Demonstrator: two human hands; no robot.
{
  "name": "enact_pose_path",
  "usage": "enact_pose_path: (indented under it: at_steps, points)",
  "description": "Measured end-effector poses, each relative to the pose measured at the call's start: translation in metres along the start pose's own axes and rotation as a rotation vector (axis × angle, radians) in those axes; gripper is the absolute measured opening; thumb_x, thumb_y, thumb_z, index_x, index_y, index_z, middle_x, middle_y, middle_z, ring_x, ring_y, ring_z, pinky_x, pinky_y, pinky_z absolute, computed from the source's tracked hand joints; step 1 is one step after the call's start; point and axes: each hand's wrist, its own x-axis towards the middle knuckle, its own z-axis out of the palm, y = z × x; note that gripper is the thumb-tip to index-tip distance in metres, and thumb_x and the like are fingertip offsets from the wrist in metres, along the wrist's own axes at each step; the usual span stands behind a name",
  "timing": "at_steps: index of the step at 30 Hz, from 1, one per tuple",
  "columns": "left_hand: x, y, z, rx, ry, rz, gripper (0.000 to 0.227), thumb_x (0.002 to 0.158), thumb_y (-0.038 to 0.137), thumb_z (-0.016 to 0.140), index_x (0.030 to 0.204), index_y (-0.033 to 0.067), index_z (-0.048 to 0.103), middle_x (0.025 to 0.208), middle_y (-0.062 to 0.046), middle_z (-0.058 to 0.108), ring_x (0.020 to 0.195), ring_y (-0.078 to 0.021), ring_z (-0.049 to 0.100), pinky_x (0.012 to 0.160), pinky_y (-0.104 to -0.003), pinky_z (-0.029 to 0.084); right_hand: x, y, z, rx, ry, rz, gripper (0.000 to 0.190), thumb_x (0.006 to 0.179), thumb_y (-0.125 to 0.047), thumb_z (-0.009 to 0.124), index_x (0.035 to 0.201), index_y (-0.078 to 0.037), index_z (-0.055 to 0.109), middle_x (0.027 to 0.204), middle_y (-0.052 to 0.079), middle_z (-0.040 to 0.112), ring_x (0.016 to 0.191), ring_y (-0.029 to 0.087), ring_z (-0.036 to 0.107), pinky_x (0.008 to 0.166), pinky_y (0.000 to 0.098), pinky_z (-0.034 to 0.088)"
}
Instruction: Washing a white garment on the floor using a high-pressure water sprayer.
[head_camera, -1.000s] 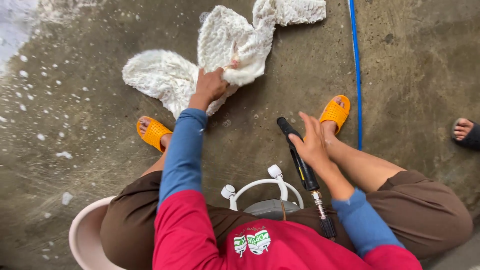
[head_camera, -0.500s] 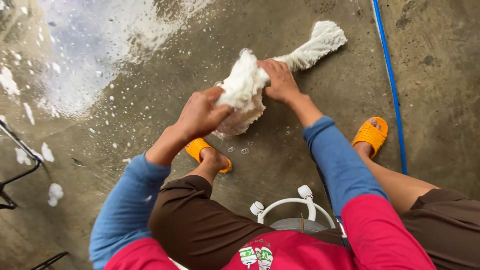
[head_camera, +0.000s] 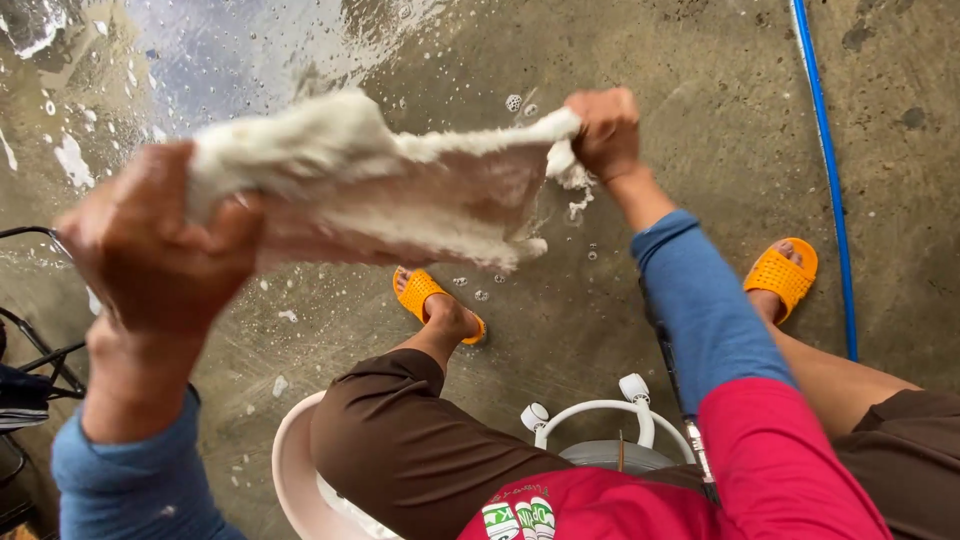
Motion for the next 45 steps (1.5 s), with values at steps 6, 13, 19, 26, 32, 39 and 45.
enact_pose_path:
  at_steps: [6,13,19,26,32,39,45]
  points:
    - [0.026,-0.072,0.026,0.397,0.082,-0.144,0.039,0.110,0.037,0.063,0.121,0.0052,0.083,0.067,-0.002,0.055,0.056,-0.0174,0.053,0.052,-0.036,0.033,0.091,0.063,-0.062,-0.216,0.037,-0.157,0.035,0.106,-0.014,0.045,0.075,-0.022,0.059,0.059,-0.004,0.052,0.050,0.013,0.047,0.059,0.0282,0.042]
    - [0.039,-0.061,0.020,0.361,0.378,-0.029,0.028,0.129,0.022,0.066,0.111,0.0007,0.069,0.085,-0.014,0.064,0.064,-0.0312,0.062,0.056,-0.043,0.044,0.085,0.072,-0.077,-0.260,0.017,-0.148,0.027,0.107,-0.013,0.056,0.080,-0.017,0.055,0.067,0.003,0.052,0.060,0.019,0.049,0.056,0.0356,0.034]
    - [-0.033,0.039,0.158,0.075,0.158,0.174,0.028,0.091,0.038,0.081,0.092,0.0136,0.067,0.070,-0.003,0.057,0.058,-0.0191,0.055,0.053,-0.034,0.044,-0.005,0.080,-0.063,-0.303,-0.029,-0.156,0.019,0.101,-0.014,0.051,0.088,-0.018,0.064,0.076,0.002,0.055,0.075,0.022,0.056,0.070,0.0355,0.046]
    - [-0.195,0.138,0.417,-0.225,-0.574,0.294,0.034,0.082,0.017,0.068,0.112,0.0179,0.053,0.081,-0.001,0.066,0.071,-0.0238,0.072,0.060,-0.039,0.060,-0.210,0.108,0.007,-0.029,-1.029,0.666,0.037,0.097,-0.009,0.052,0.121,-0.026,0.075,0.140,0.003,0.067,0.128,0.028,0.060,0.107,0.0450,0.038]
    - [-0.222,0.182,0.405,-0.278,-1.208,0.524,0.039,0.084,0.025,0.062,0.122,0.0257,0.071,0.126,-0.004,0.065,0.120,-0.0263,0.059,0.110,-0.063,0.036,-0.252,0.225,0.075,0.061,-0.327,1.037,0.026,0.092,-0.015,0.078,0.116,-0.009,0.071,0.108,0.014,0.061,0.109,0.038,0.065,0.096,0.0471,0.050]
    - [-0.094,0.178,0.400,-0.683,-1.173,-0.268,0.048,0.096,0.030,0.065,0.143,0.0280,0.056,0.126,-0.008,0.067,0.119,-0.0319,0.066,0.098,-0.051,0.054,-0.241,0.195,0.132,0.218,-0.291,1.226,0.037,0.066,-0.007,0.079,0.101,-0.005,0.068,0.090,0.015,0.071,0.097,0.035,0.074,0.076,0.0443,0.057]
    - [-0.053,0.213,0.416,-0.830,-1.026,-0.392,0.040,0.096,0.028,0.066,0.136,0.0260,0.062,0.120,-0.008,0.069,0.112,-0.0295,0.070,0.094,-0.048,0.056,-0.193,0.109,0.016,0.381,-1.473,0.825,0.029,0.075,-0.020,0.069,0.098,-0.006,0.081,0.087,0.019,0.080,0.091,0.036,0.077,0.082,0.0503,0.059]
